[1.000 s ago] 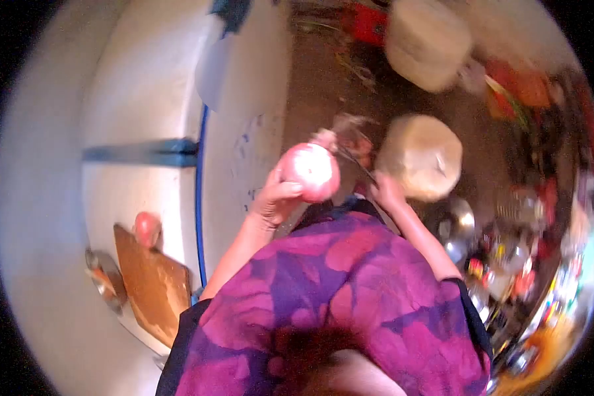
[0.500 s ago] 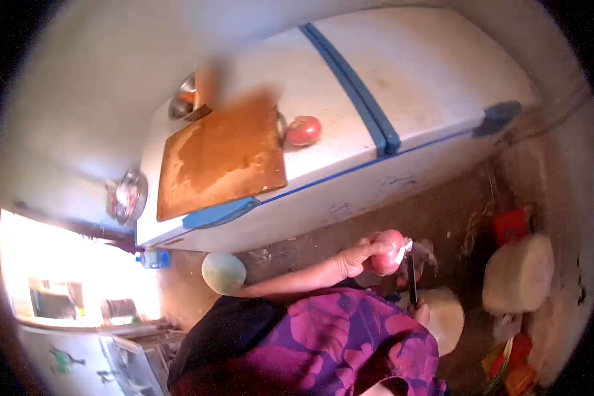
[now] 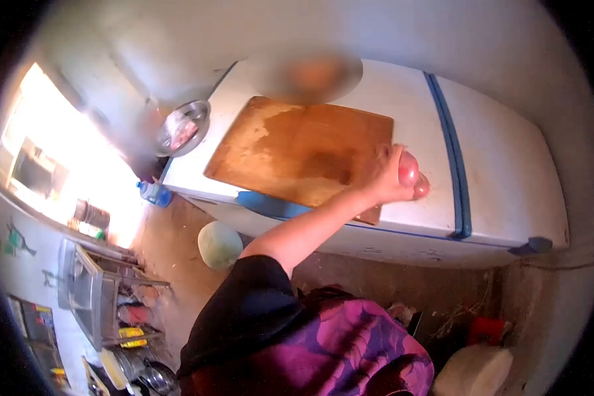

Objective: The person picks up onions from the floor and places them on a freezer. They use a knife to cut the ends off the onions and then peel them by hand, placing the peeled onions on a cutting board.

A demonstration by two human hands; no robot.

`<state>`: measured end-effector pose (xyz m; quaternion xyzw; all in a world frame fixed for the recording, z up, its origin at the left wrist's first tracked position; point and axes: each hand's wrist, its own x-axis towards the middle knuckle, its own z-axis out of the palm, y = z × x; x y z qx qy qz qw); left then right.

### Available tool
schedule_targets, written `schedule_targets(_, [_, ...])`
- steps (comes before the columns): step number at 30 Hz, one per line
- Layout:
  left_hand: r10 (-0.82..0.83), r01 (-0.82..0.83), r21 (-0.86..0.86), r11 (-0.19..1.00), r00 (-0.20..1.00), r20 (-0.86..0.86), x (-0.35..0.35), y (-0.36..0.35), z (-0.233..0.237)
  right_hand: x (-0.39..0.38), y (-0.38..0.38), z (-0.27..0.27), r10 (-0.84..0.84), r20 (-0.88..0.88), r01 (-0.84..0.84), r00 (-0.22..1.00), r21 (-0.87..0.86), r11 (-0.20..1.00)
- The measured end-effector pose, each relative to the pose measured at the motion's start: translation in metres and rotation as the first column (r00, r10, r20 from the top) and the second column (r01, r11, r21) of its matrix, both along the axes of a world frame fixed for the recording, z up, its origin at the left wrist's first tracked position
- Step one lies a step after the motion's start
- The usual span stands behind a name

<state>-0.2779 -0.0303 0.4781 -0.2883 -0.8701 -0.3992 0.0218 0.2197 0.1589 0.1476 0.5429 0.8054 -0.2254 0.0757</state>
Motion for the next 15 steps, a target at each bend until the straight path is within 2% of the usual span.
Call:
schedule_targets(2, [0.126, -0.138, -0.185, 0.973, 0.989, -0.075, -0.032, -0.009, 0.008, -0.013, 0.0, -0.002, 0.013, 0.013, -0.013, 1.0, 0.005, 1.0])
schedule_targets(6, [0.182, -0.221, -0.393, 0.893, 0.974, -0.134, -0.088, -0.024, -0.013, -0.029, -0.003, -0.004, 0.024, 0.021, -0.024, 1.0, 0.0, 1.0])
schedule_targets(9, [0.209, -0.186, -0.589, 0.786, 0.977, -0.029, -0.112, -0.033, -0.03, -0.03, -0.007, -0.007, 0.032, 0.016, -0.032, 0.999, -0.016, 0.999])
schedule_targets(10, [0.221, -0.198, -0.604, 0.772, 0.975, -0.036, -0.112, -0.034, -0.026, -0.027, -0.012, -0.006, 0.022, 0.008, -0.022, 1.0, -0.025, 0.999])
schedule_targets(11, [0.158, -0.123, -0.622, 0.773, 0.987, 0.0, -0.112, -0.039, -0.022, -0.019, -0.016, -0.006, 0.01, -0.002, -0.01, 1.0, -0.038, 0.999])
schedule_targets(12, [0.14, -0.125, -0.669, 0.733, 0.99, -0.032, -0.12, -0.035, -0.034, -0.013, -0.021, -0.004, -0.006, -0.012, 0.006, 1.0, -0.052, 0.999])
schedule_targets(13, [0.141, -0.208, -0.688, 0.695, 0.978, -0.153, -0.107, -0.035, -0.021, -0.005, -0.027, -0.002, -0.028, -0.021, 0.026, 0.999, -0.062, 0.998])
schedule_targets(14, [0.04, -0.198, -0.662, 0.723, 0.968, -0.247, -0.106, -0.035, -0.022, 0.001, -0.032, 0.0, -0.053, -0.029, 0.051, 0.998, -0.069, 0.996])
schedule_targets(15, [0.012, -0.208, -0.574, 0.792, 0.945, -0.327, -0.099, -0.03, -0.021, -0.002, -0.035, -0.002, -0.055, -0.042, 0.052, 0.998, -0.078, 0.996])
